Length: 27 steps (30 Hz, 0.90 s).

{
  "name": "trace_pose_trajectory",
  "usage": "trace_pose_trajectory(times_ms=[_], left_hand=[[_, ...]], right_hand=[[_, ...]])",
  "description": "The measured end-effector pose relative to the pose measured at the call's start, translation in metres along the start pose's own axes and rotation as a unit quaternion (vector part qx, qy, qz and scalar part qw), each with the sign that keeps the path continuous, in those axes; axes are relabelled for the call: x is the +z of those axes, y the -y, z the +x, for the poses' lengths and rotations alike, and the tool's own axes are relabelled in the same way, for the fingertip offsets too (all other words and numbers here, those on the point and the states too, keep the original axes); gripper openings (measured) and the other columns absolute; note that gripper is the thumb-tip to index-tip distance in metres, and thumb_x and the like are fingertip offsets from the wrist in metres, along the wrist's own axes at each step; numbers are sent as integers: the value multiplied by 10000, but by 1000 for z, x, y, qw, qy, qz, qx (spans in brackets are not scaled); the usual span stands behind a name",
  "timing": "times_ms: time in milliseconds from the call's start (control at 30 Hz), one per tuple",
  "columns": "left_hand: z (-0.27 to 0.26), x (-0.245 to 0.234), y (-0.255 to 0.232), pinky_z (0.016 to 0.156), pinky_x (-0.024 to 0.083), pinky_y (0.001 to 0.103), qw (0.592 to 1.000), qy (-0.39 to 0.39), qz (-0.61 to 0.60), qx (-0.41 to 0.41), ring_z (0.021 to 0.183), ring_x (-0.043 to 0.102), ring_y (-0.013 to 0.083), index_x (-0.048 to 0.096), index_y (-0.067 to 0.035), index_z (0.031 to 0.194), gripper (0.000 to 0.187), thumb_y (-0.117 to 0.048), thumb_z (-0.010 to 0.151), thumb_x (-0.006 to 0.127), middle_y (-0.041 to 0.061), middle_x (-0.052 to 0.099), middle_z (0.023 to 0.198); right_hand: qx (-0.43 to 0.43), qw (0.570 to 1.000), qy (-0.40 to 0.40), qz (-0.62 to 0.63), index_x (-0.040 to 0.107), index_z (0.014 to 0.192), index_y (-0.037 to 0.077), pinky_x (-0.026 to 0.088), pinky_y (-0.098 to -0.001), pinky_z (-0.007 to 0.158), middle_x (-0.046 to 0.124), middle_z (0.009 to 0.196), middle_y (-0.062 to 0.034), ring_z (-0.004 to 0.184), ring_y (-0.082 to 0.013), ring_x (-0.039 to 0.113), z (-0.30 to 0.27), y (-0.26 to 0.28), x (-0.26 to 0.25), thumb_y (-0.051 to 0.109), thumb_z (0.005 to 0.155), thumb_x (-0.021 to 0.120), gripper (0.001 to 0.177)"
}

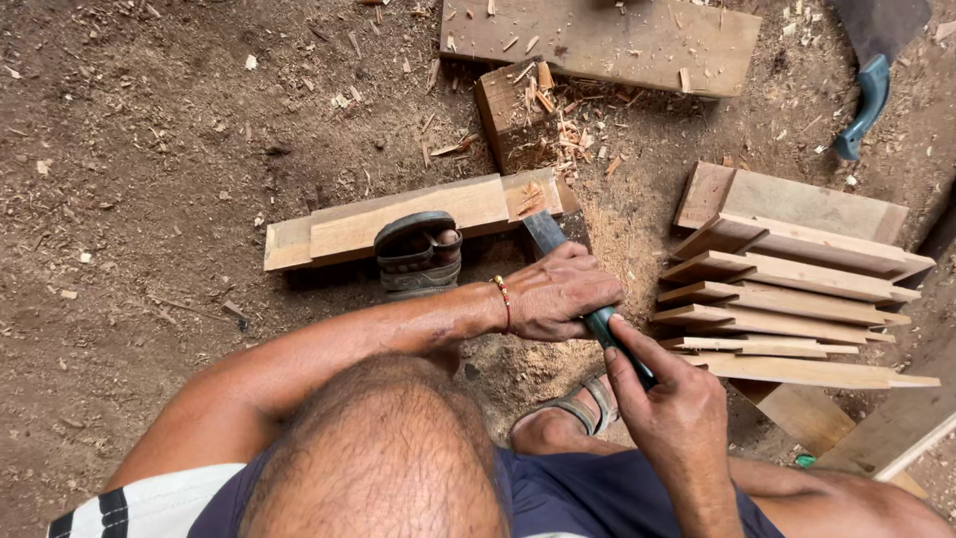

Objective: The person carves a piece of wood using a chisel and a hammer while sitting on the ground.

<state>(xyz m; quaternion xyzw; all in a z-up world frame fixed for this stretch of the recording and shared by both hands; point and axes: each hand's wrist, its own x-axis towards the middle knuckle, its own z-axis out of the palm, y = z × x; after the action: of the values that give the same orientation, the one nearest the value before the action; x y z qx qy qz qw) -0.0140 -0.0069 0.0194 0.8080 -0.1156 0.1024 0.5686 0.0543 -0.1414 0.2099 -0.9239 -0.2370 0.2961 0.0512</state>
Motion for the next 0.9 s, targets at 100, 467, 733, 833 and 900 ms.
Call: trace_pose_trajectory(times_ms=[100, 467, 733, 833, 900], left_hand=[[4, 6, 13, 882, 367, 395, 996, 61, 59, -31, 855, 521, 212, 543, -200, 1022, 135, -330, 1005, 576, 22, 545, 855], [-4, 8, -1, 902, 347, 426, 999, 38, 16, 7, 881, 550, 219, 546, -180, 1024, 195, -231, 865, 645, 21, 543, 869], [-13, 0, -4, 936, 349, 447, 999, 31, 16, -1, 909, 561, 227, 551, -163, 1068, 240, -258, 882, 671, 26, 564, 899], [-14, -2, -7, 934, 356, 449, 1000, 29, 5, -6, 895, 562, 224, 560, -164, 1084, 232, -270, 906, 665, 20, 565, 891], [-15, 0, -6, 926, 357, 446, 1000, 24, 1, -2, 887, 564, 219, 568, -163, 1089, 237, -265, 894, 655, 14, 561, 883]], right_hand=[[-74, 995, -63, 25, 756, 1240, 241, 535, -352, 562, 759, 824, -140, 552, -196, 684, 1, -8, 26, 276, 893, 760, 349], [9, 997, -33, 70, 751, 1243, 237, 531, -367, 534, 770, 788, -144, 480, -208, 666, -19, -1, 20, 276, 871, 755, 374], [-26, 998, -12, 53, 762, 1215, 250, 557, -334, 537, 803, 862, -100, 520, -156, 711, -16, -1, 19, 289, 855, 762, 362], [5, 999, 10, 37, 762, 1218, 267, 552, -337, 535, 809, 834, -86, 492, -176, 700, -14, 4, 16, 289, 854, 764, 364], [10, 1000, 15, 21, 764, 1220, 267, 548, -345, 538, 807, 814, -87, 490, -193, 697, -15, 6, 17, 283, 856, 763, 364]])
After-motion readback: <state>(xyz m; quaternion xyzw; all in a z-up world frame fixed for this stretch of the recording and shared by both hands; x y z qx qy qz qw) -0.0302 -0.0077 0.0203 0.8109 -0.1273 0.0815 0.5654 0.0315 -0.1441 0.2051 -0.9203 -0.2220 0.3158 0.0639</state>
